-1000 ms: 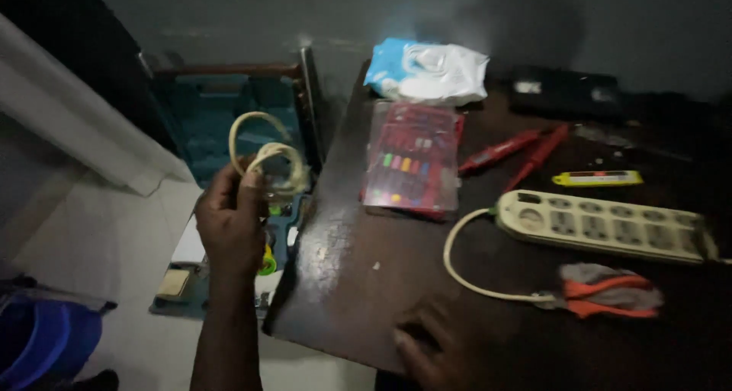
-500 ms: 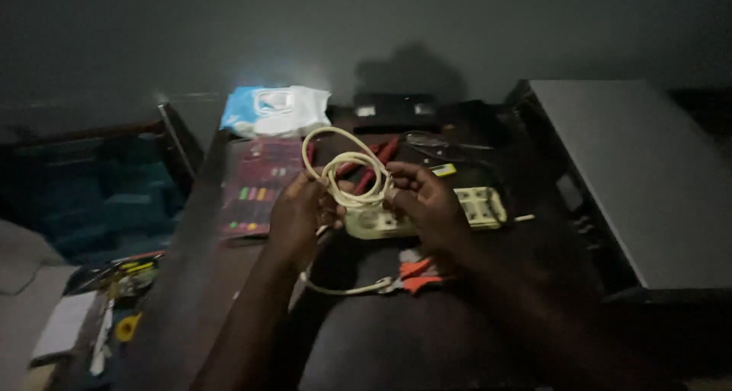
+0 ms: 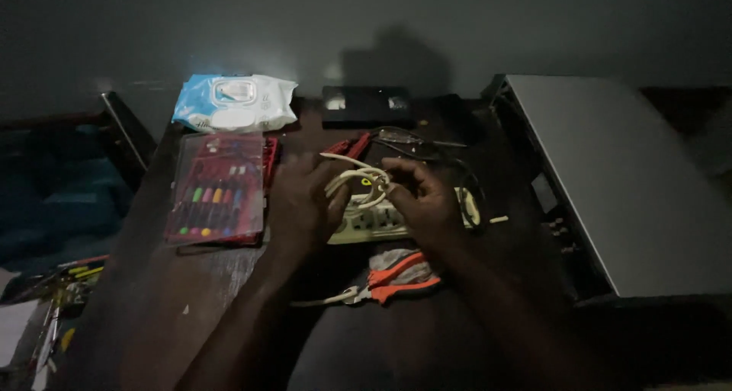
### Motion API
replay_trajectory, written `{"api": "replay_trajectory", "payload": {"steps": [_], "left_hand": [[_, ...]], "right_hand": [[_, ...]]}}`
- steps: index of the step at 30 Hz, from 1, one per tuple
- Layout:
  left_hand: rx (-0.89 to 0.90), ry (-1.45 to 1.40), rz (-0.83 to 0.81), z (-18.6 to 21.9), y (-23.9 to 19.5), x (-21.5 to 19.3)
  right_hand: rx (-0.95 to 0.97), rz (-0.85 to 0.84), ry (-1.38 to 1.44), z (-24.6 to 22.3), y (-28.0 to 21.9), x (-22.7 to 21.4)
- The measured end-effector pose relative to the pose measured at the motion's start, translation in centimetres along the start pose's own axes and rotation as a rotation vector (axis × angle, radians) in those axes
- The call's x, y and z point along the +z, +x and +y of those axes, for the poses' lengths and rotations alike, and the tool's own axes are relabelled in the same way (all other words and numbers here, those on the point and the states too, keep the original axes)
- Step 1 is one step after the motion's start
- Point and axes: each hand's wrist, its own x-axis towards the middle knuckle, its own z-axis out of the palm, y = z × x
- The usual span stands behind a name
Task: Stripping electrical wires and reassembling the internal components of a power strip.
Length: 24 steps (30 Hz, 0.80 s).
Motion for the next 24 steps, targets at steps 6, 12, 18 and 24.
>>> {"api": "replay_trajectory", "payload": {"steps": [6,12,18,24], "left_hand": [[-0.458,-0.508,-0.128,2.6,0.7,-2.2],[-0.788,-0.777,-0.055,4.4,1.1,-2.3],[-0.542,-0.898,-0.015,3.2,0.0,0.1],[-0.709,-1.212,-0.009,4.5,-0.3,0.3]], "right_hand": [[0.067,-0.007,0.065,0.1,0.2,0.0],[0.151,-0.083,0.154,-1.8,-1.0,0.8],[0.270,-0.094,0.221,-0.3,-0.3,-0.4],[0.427,0.066,0.437,1.2,-0.5,0.1]]}}
